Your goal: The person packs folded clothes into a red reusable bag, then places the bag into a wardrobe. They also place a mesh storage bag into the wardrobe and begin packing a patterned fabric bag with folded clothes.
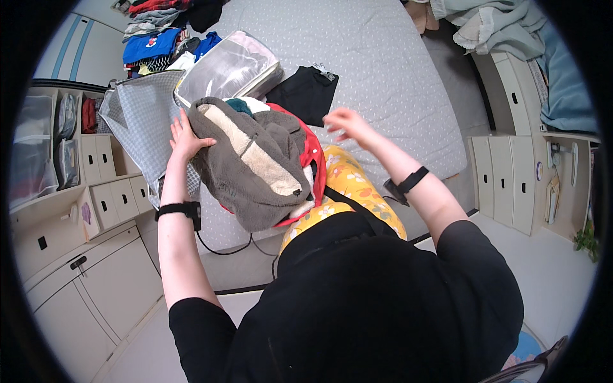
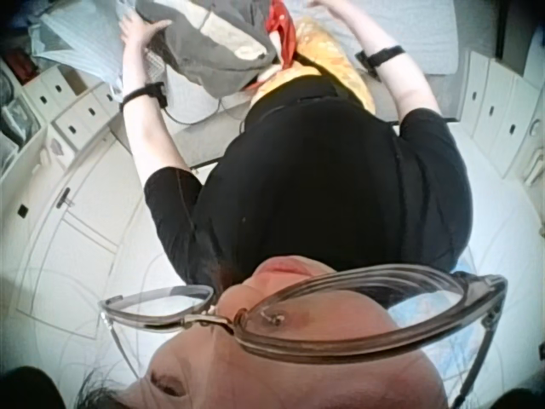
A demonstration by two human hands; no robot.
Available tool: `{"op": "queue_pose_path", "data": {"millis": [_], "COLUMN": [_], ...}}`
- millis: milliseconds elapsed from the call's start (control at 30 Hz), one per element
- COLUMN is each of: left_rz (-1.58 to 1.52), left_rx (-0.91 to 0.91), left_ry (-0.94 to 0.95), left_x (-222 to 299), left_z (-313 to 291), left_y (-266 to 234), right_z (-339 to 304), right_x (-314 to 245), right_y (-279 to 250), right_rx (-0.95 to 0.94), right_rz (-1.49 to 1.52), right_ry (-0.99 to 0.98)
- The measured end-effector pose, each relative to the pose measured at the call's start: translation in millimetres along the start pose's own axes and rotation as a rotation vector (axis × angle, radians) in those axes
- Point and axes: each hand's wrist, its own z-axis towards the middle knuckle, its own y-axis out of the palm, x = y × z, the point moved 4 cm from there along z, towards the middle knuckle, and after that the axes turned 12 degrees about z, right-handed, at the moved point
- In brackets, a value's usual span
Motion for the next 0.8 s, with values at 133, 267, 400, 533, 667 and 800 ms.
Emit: {"op": "queue_pose_path", "data": {"millis": [133, 267, 400, 533, 667, 800], "left_rz": [-0.574, -0.804, -0.876, -0.442, -0.001, 0.018], "left_rx": [-0.245, -0.395, -0.575, -0.323, -0.278, -0.288], "left_ry": [0.239, 0.298, 0.365, 0.511, 0.400, 0.370], "left_x": [4.1, 7.7, 22.6, 50.5, 75.2, 79.6], "left_z": [22.3, 25.2, 21.9, 10.0, -11.5, -16.3], "left_y": [10.7, 19.4, 17.8, 11.9, 19.9, 16.5], "right_z": [17.6, 36.9, 47.2, 25.8, 31.7, 69.2], "right_x": [37.0, 53.8, 30.0, 20.5, 18.5, -13.5], "right_y": [56.8, 60.3, 2.8, -49.8, -61.9, -16.6], "right_rx": [-0.091, -0.129, -0.076, 0.017, 0.170, -0.048], "right_rz": [-0.666, -0.536, 0.807, 1.150, 0.310, -0.659], "right_ry": [0.165, 0.144, 0.212, 0.168, 0.164, -0.300]}}
